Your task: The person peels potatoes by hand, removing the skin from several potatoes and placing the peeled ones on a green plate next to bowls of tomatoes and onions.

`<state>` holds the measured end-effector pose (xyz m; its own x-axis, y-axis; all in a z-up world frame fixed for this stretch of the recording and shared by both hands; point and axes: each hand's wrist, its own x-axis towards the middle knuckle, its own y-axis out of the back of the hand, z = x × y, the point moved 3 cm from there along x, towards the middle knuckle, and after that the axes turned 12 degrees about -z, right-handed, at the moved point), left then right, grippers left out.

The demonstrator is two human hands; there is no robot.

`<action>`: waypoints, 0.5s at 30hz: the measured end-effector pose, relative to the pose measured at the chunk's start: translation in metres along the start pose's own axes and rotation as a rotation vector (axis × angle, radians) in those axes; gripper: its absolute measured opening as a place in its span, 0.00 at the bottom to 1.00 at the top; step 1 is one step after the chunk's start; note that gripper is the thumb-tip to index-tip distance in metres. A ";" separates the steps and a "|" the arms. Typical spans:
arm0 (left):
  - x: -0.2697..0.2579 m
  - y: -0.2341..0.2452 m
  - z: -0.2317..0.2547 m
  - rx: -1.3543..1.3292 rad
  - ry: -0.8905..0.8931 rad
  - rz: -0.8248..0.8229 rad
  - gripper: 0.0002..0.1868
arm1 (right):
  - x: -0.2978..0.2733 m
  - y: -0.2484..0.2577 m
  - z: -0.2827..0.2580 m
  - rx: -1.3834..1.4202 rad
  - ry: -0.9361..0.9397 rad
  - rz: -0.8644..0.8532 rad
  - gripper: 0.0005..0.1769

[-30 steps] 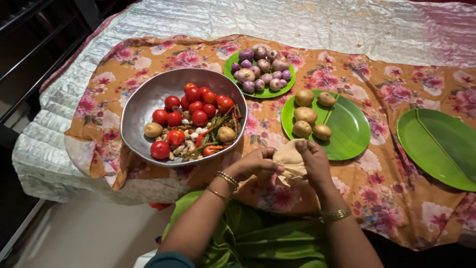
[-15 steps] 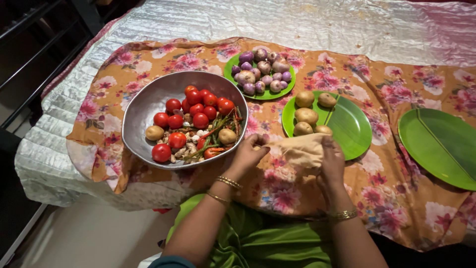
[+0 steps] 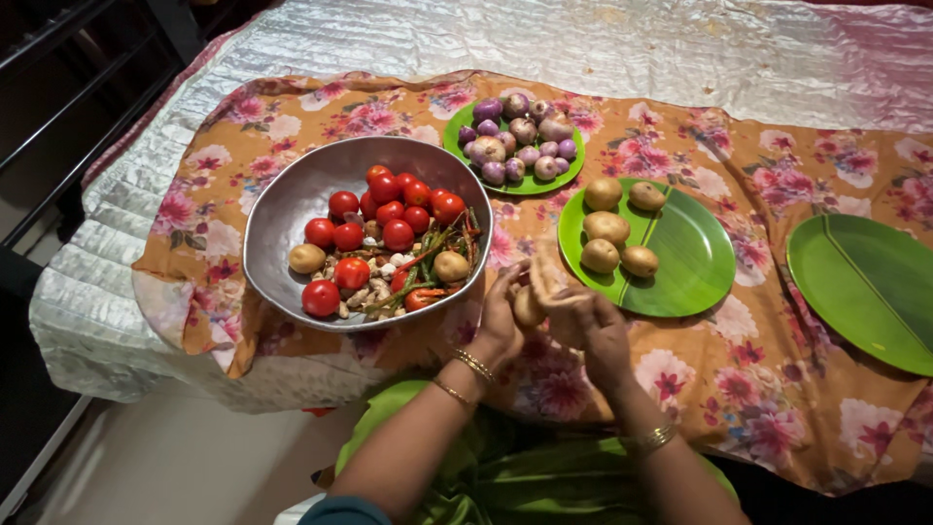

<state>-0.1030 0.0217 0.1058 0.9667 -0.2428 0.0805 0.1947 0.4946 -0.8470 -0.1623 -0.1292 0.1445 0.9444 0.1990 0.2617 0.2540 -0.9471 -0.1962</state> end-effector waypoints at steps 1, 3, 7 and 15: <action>0.000 0.003 0.000 0.001 0.000 -0.001 0.17 | -0.002 -0.010 -0.001 -0.141 0.029 -0.125 0.17; 0.000 0.010 -0.002 -0.067 0.010 -0.021 0.21 | -0.002 -0.023 -0.002 -0.281 0.059 -0.249 0.17; 0.004 0.031 -0.005 0.158 -0.092 0.103 0.23 | -0.003 -0.042 -0.010 -0.800 0.319 -0.323 0.13; -0.030 -0.032 0.003 -0.094 0.032 -0.387 0.31 | 0.007 -0.025 -0.005 -0.776 0.340 -0.183 0.29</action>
<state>-0.1377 0.0161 0.1317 0.8188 -0.4228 0.3883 0.5263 0.2829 -0.8018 -0.1628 -0.1051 0.1558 0.7572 0.3964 0.5192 0.0645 -0.8364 0.5444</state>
